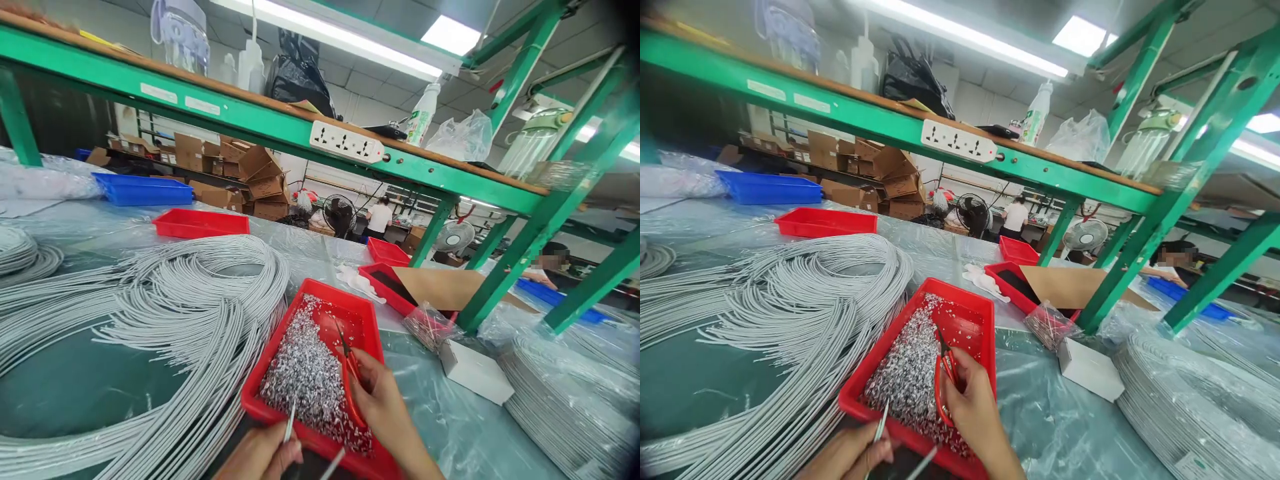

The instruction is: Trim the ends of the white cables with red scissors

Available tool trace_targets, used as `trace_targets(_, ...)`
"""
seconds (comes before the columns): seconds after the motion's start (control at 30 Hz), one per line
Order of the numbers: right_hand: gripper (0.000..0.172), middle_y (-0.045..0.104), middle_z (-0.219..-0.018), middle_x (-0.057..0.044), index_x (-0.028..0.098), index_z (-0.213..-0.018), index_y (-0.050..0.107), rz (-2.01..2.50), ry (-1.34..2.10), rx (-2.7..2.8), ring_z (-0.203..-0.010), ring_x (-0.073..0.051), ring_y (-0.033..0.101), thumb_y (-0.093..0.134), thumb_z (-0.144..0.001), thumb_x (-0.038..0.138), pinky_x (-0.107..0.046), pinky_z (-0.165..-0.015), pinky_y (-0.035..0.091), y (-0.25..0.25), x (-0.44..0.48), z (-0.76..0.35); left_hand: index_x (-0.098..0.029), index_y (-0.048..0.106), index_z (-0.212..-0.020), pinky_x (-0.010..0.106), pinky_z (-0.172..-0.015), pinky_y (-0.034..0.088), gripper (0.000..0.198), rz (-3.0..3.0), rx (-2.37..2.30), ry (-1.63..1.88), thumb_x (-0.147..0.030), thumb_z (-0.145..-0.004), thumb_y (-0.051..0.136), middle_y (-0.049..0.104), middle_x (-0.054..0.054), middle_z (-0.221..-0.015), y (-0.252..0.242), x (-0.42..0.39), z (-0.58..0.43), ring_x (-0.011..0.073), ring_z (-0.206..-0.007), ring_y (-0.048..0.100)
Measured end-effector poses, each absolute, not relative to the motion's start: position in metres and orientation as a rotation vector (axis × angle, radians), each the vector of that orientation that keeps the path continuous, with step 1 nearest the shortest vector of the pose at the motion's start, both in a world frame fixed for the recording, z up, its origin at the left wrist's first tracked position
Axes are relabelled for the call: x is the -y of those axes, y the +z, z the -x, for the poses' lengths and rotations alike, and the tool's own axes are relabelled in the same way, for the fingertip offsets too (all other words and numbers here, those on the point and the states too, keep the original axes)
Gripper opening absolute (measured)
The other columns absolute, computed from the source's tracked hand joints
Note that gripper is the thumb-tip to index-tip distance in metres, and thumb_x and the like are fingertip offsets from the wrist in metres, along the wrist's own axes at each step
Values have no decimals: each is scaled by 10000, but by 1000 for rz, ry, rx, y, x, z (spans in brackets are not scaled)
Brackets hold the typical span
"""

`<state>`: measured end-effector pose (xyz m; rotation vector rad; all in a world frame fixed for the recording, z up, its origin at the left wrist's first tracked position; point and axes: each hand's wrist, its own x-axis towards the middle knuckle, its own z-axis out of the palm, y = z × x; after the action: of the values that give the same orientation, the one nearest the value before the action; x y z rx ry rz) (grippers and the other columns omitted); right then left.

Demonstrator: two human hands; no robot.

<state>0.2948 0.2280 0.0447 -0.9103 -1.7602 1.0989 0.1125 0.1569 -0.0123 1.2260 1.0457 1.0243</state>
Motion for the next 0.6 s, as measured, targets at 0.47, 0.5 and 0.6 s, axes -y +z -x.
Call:
trace_targets(0.47,489,596,-488,-18,109,-951,633,963,1034,1693,-488,-187,584,429,-847,540,-310,-572,511,25,-256,-288,-158,508,-785,126,-258,289,447,-1314,-1068,870,-601,-723,517,515,-69,-472,26,-229,-107,44,-273,359)
trace_targets(0.5,494,635,-561,-34,111,-1048,584,963,1013,1658,-565,-203,616,461,-832,538,-326,-627,522,21,-255,-292,-152,525,-765,124,-278,316,452,-1309,-1056,880,-599,-700,549,470,-84,-448,23,-228,-109,48,-301,371)
trace_targets(0.6,592,616,-1113,-143,163,-1220,454,987,962,1574,-1043,-268,556,566,-765,526,-380,-883,453,13,-250,-307,-156,527,-878,142,-304,343,515,-1211,-1002,928,-611,-648,601,503,-80,-477,14,-226,-108,54,-312,409)
